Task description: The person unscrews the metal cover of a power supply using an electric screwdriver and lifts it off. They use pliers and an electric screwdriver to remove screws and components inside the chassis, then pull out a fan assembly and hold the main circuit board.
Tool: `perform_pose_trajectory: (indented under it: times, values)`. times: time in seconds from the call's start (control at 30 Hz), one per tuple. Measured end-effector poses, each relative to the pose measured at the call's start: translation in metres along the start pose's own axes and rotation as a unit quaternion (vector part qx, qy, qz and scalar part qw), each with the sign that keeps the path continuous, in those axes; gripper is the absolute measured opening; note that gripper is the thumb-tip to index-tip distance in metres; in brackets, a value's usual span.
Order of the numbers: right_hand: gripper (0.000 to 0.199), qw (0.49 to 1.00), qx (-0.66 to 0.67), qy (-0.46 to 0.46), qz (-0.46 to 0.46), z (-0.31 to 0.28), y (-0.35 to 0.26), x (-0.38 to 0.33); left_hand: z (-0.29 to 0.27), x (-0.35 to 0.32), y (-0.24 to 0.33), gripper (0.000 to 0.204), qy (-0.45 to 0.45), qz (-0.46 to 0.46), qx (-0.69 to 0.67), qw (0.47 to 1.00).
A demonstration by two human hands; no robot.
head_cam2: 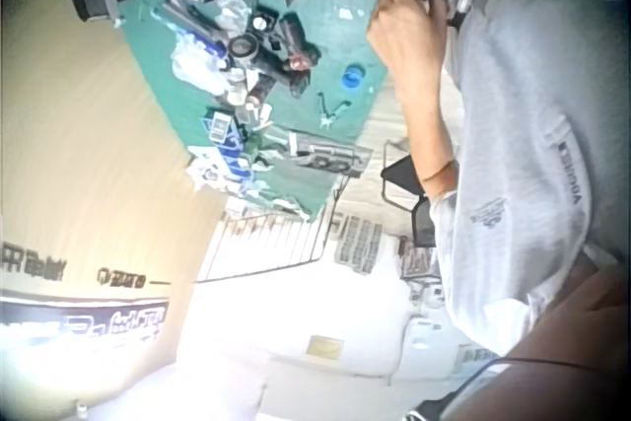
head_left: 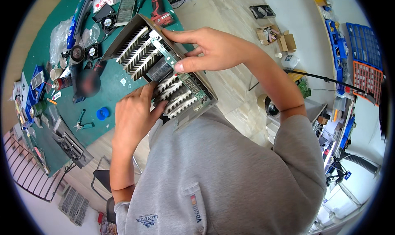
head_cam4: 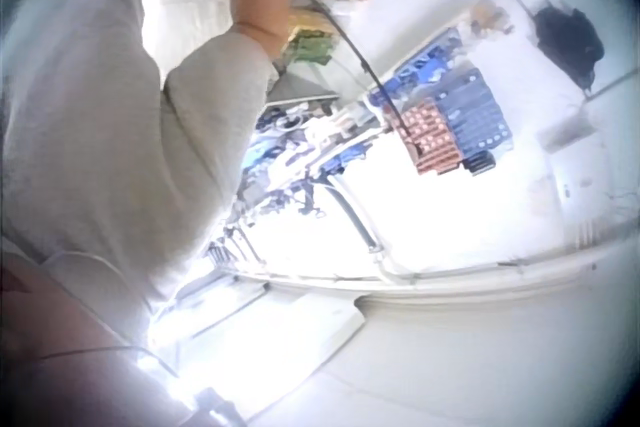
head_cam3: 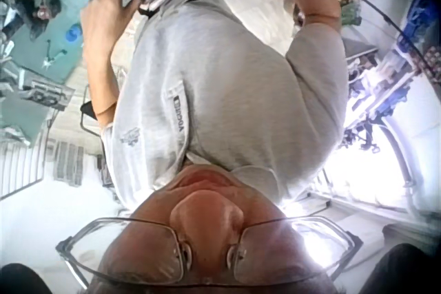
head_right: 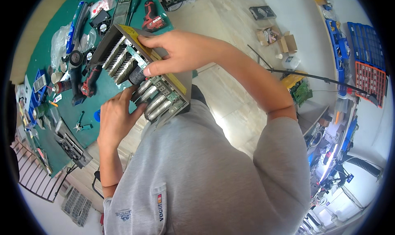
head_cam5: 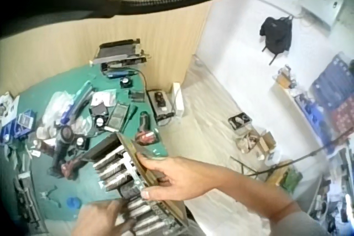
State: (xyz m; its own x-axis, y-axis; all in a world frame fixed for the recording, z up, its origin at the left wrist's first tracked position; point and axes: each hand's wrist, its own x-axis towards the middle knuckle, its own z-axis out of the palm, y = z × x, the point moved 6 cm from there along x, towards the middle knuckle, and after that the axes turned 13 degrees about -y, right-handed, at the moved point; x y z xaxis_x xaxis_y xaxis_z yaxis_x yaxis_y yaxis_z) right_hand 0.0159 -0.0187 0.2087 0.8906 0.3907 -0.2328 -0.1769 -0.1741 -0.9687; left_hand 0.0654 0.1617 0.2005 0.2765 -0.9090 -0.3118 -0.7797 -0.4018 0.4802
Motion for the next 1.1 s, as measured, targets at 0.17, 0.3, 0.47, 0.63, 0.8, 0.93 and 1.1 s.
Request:
perform_pose_trajectory:
  times: [0.17,0.3,0.47,0.63,0.8,0.93,1.1]
  values:
    - [0.087,0.997,-0.055,-0.034,0.051,0.005,-0.001,0.0,0.007,-0.001,-0.009,0.04,-0.018,-0.012,-0.028,0.999]
    - [0.095,0.994,-0.1,-0.038,0.028,0.007,-0.007,0.0,0.01,-0.003,-0.015,0.046,-0.033,-0.021,-0.086,0.996]
    - [0.097,0.99,-0.128,-0.041,0.034,0.008,-0.014,0.002,0.011,-0.003,-0.017,0.046,-0.013,0.003,-0.082,0.997]
    - [0.094,0.994,-0.086,-0.048,0.047,0.01,-0.016,0.007,0.002,-0.002,-0.02,0.044,-0.058,0.005,-0.067,0.996]
    - [0.093,0.988,-0.116,-0.049,0.088,0.014,-0.015,0.01,0.006,-0.005,-0.023,0.044,-0.031,0.057,-0.041,0.997]
    - [0.089,0.985,-0.125,-0.027,0.114,0.015,-0.017,0.013,0.009,-0.008,-0.029,0.041,0.004,0.098,-0.015,0.995]
    - [0.086,0.979,-0.191,0.037,0.065,0.018,-0.015,0.012,0.011,-0.014,-0.037,0.044,0.006,0.138,-0.029,0.99]
